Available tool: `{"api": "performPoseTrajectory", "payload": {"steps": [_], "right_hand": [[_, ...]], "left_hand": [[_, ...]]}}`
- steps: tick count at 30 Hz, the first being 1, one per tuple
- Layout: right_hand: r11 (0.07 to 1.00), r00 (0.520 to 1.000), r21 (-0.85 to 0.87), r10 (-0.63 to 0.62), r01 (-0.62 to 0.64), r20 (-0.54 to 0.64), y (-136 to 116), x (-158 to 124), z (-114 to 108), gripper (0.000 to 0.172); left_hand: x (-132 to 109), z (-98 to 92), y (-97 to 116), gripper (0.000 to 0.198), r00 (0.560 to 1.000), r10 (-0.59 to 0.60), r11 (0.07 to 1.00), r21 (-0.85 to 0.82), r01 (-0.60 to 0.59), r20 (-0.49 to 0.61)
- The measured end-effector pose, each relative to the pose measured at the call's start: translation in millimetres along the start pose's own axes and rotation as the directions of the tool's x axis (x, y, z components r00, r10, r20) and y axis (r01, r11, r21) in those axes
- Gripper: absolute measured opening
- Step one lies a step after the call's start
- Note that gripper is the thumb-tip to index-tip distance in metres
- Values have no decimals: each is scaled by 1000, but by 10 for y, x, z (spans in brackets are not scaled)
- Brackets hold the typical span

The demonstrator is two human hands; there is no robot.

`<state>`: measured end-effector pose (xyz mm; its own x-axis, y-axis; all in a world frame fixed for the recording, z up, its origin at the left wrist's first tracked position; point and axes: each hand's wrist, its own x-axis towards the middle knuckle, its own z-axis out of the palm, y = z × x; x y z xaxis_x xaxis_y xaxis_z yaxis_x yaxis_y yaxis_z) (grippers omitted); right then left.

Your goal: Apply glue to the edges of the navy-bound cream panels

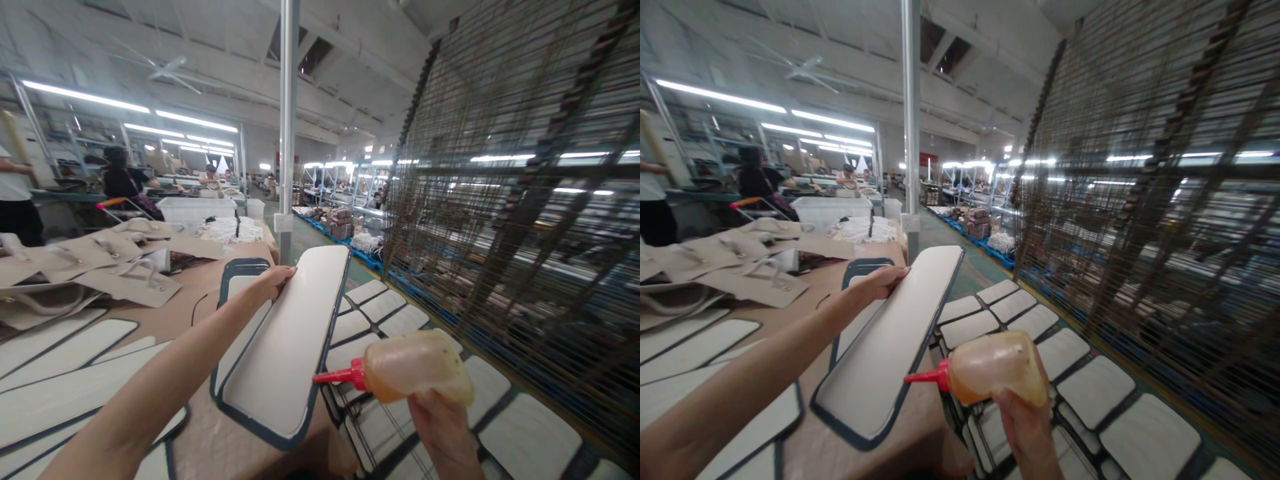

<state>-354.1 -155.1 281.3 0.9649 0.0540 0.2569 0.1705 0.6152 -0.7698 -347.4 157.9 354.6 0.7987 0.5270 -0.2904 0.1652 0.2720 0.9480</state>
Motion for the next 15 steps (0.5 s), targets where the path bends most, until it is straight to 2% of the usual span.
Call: {"api": "performPoseTrajectory", "payload": {"steps": [4, 9, 13, 15], "right_hand": [[1000, 996, -27, -9, 11, 92, 25, -7, -24, 81], [998, 994, -15, -61, 62, 90, 98, -3, -70, 71], [996, 983, -6, -82, 84, 167, 135, -8, -62, 61], [997, 983, -10, -78, 81, 167, 135, -11, -56, 60]], "left_hand": [[34, -45, -14, 17, 999, -16, 1000, -15, 16, -37], [87, -107, -38, 16, 997, -32, 999, -45, 29, -69], [127, -156, -47, 14, 995, -52, 996, -72, 47, -82], [145, -186, -50, 14, 994, -62, 995, -86, 54, -87]]}}
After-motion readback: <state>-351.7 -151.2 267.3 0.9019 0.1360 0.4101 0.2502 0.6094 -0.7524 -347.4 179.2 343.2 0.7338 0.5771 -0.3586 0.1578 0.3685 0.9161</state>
